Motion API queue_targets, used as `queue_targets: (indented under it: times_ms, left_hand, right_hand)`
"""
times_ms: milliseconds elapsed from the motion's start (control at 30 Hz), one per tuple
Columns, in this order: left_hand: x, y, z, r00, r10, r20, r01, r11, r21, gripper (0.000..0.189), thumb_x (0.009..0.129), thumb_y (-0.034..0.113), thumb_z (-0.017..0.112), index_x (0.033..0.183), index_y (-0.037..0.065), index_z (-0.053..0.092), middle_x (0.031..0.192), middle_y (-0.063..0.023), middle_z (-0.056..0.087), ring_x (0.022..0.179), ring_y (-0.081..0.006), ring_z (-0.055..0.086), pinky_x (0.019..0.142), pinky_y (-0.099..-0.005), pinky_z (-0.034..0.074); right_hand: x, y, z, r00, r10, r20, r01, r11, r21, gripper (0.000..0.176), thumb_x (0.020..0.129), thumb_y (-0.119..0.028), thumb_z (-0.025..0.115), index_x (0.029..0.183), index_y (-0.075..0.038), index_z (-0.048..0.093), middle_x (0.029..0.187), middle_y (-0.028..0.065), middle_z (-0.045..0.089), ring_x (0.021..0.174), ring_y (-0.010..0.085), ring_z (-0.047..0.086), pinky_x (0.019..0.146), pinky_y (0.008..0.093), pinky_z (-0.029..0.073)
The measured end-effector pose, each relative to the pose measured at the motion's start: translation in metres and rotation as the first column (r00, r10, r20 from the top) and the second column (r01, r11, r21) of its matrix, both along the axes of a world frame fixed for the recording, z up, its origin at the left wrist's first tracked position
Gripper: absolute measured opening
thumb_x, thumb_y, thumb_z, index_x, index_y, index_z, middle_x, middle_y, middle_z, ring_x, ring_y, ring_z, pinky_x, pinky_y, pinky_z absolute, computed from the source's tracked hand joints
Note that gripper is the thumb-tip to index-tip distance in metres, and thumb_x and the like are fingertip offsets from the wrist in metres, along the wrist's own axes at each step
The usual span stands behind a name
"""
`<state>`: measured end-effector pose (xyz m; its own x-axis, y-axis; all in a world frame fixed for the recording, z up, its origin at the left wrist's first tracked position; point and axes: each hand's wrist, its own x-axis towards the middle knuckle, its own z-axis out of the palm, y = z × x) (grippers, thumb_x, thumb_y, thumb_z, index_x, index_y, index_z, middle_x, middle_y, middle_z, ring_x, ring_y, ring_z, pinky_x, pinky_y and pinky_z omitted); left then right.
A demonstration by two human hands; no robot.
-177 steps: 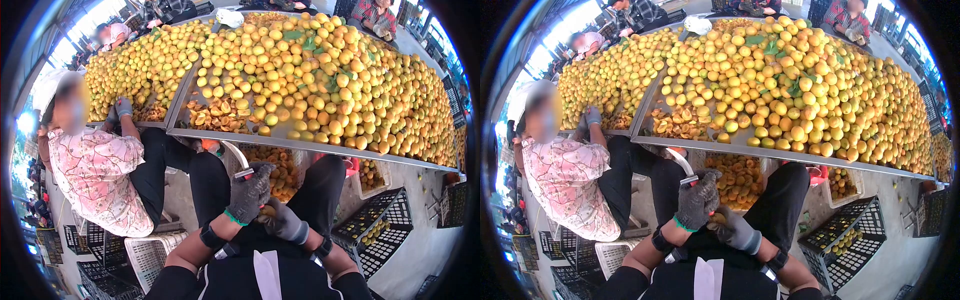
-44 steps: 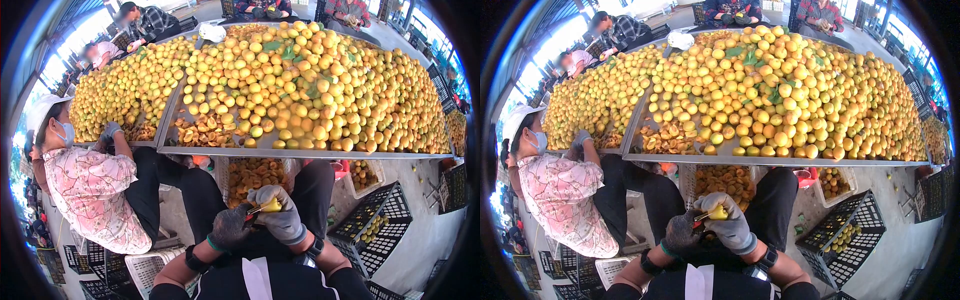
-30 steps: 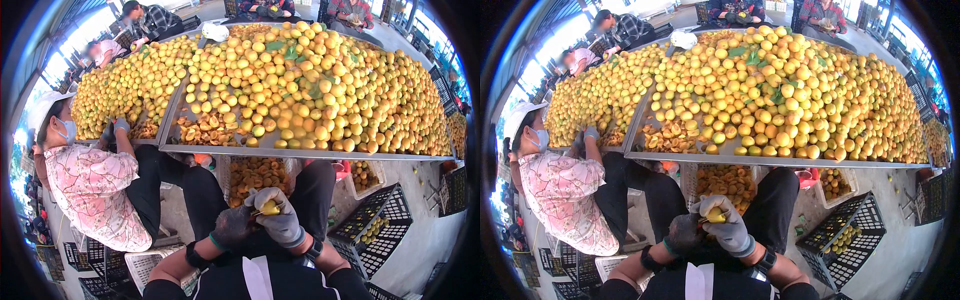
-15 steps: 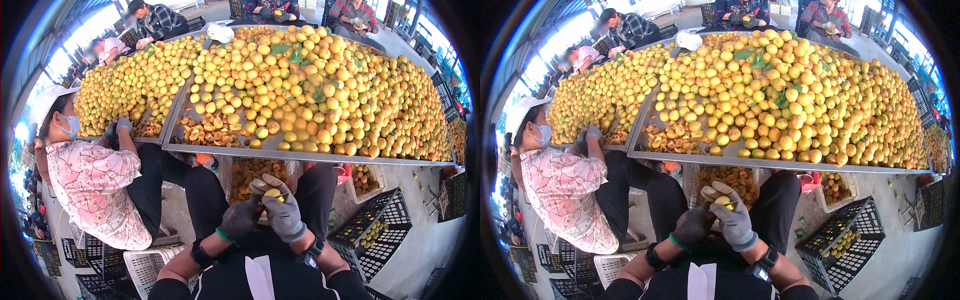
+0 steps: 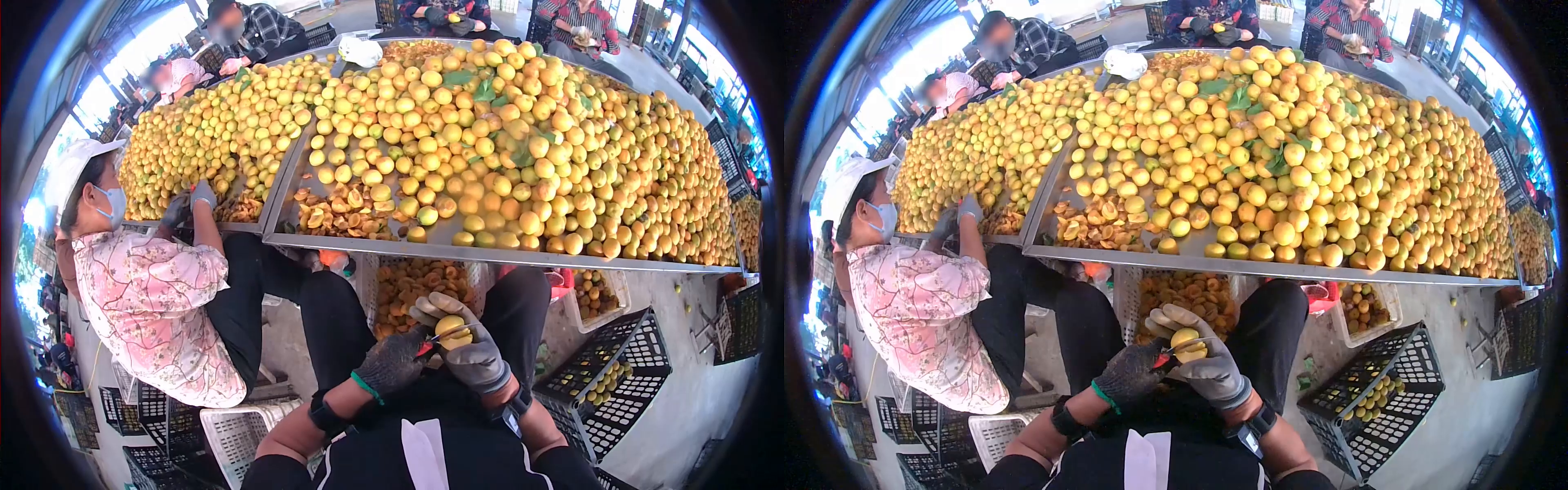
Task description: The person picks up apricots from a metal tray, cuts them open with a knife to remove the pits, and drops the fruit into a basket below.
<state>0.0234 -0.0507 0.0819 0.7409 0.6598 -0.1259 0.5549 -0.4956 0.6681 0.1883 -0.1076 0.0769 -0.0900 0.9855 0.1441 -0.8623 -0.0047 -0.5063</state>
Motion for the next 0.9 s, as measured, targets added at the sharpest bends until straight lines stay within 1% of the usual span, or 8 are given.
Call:
queue_targets:
  times_ms: [267, 367, 600, 667, 700, 733, 800, 900]
  left_hand:
    - [0.002, 0.004, 0.006, 0.995, -0.088, -0.035, 0.084, 0.991, -0.103, 0.041, 0.088, 0.030, 0.057, 0.118, 0.002, 0.053, 0.098, -0.0230, 0.064, 0.090, -0.0391, 0.064, 0.076, -0.0474, 0.051]
    - [0.004, 0.005, 0.005, 0.998, -0.002, 0.055, 0.012, 0.984, -0.180, 0.040, 0.087, 0.028, 0.060, 0.116, 0.000, 0.056, 0.094, -0.0257, 0.063, 0.091, -0.0413, 0.062, 0.075, -0.0484, 0.050]
    - [-0.009, 0.018, -0.013, 0.959, 0.128, 0.252, -0.083, 0.979, -0.184, 0.035, 0.083, 0.020, 0.068, 0.111, 0.001, 0.058, 0.096, -0.0214, 0.064, 0.091, -0.0380, 0.063, 0.078, -0.0428, 0.051]
    - [-0.011, 0.018, -0.016, 0.964, 0.116, 0.238, -0.083, 0.986, -0.146, 0.041, 0.082, 0.021, 0.070, 0.115, 0.001, 0.055, 0.103, -0.0207, 0.064, 0.099, -0.0362, 0.063, 0.082, -0.0406, 0.050]
    - [-0.009, 0.019, -0.014, 0.945, 0.134, 0.299, -0.080, 0.979, -0.187, 0.043, 0.081, 0.022, 0.071, 0.116, 0.001, 0.055, 0.103, -0.0206, 0.064, 0.099, -0.0362, 0.062, 0.083, -0.0408, 0.050]
    - [-0.006, 0.021, -0.011, 0.920, 0.150, 0.361, -0.071, 0.972, -0.224, 0.045, 0.081, 0.022, 0.072, 0.117, 0.002, 0.055, 0.104, -0.0205, 0.064, 0.100, -0.0363, 0.062, 0.083, -0.0410, 0.050]
    - [-0.003, 0.018, -0.007, 0.918, 0.148, 0.368, -0.067, 0.972, -0.224, 0.049, 0.080, 0.025, 0.073, 0.119, 0.003, 0.055, 0.104, -0.0206, 0.064, 0.101, -0.0372, 0.062, 0.083, -0.0415, 0.050]
    - [0.003, 0.016, 0.012, 0.951, 0.139, 0.278, -0.088, 0.978, -0.190, 0.055, 0.078, 0.032, 0.075, 0.122, 0.005, 0.054, 0.106, -0.0202, 0.064, 0.101, -0.0384, 0.061, 0.083, -0.0423, 0.050]
  right_hand:
    - [0.003, -0.001, 0.020, 0.994, 0.058, -0.096, -0.068, 0.992, -0.102, 0.092, 0.060, -0.003, 0.063, 0.145, 0.000, 0.030, 0.150, 0.0197, 0.034, 0.142, 0.0350, 0.026, 0.117, 0.0436, 0.019]
    - [0.002, -0.003, 0.007, 0.990, -0.024, 0.136, 0.039, 0.993, -0.109, 0.088, 0.066, -0.005, 0.067, 0.146, -0.001, 0.029, 0.146, 0.0170, 0.038, 0.138, 0.0298, 0.034, 0.112, 0.0410, 0.030]
    - [0.004, -0.003, -0.008, 0.956, -0.152, 0.253, 0.237, 0.904, -0.355, 0.040, 0.084, 0.005, 0.051, 0.124, 0.000, 0.051, 0.113, 0.0096, 0.061, 0.103, 0.0183, 0.060, 0.093, 0.0297, 0.048]
    - [-0.002, -0.004, -0.001, 0.873, -0.153, 0.463, 0.321, 0.895, -0.309, 0.032, 0.085, 0.004, 0.056, 0.117, 0.000, 0.056, 0.110, 0.0099, 0.061, 0.102, 0.0191, 0.060, 0.093, 0.0318, 0.049]
    - [0.002, -0.006, -0.010, 0.470, -0.232, 0.852, 0.376, 0.926, 0.045, 0.034, 0.084, 0.003, 0.060, 0.118, 0.000, 0.053, 0.110, 0.0097, 0.061, 0.101, 0.0186, 0.061, 0.090, 0.0309, 0.051]
    - [0.003, -0.005, -0.009, 0.462, -0.241, 0.853, 0.381, 0.923, 0.055, 0.034, 0.084, 0.003, 0.060, 0.118, 0.000, 0.053, 0.110, 0.0097, 0.061, 0.101, 0.0186, 0.061, 0.090, 0.0309, 0.051]
    - [0.002, -0.005, -0.005, 0.914, -0.014, 0.406, 0.231, 0.840, -0.491, 0.034, 0.084, 0.001, 0.063, 0.116, 0.000, 0.053, 0.108, 0.0094, 0.061, 0.098, 0.0181, 0.062, 0.085, 0.0289, 0.053]
    - [-0.001, -0.011, -0.028, 0.966, -0.028, 0.257, 0.159, 0.847, -0.507, 0.035, 0.087, -0.002, 0.061, 0.121, 0.001, 0.052, 0.110, 0.0107, 0.062, 0.095, 0.0185, 0.063, 0.086, 0.0274, 0.053]
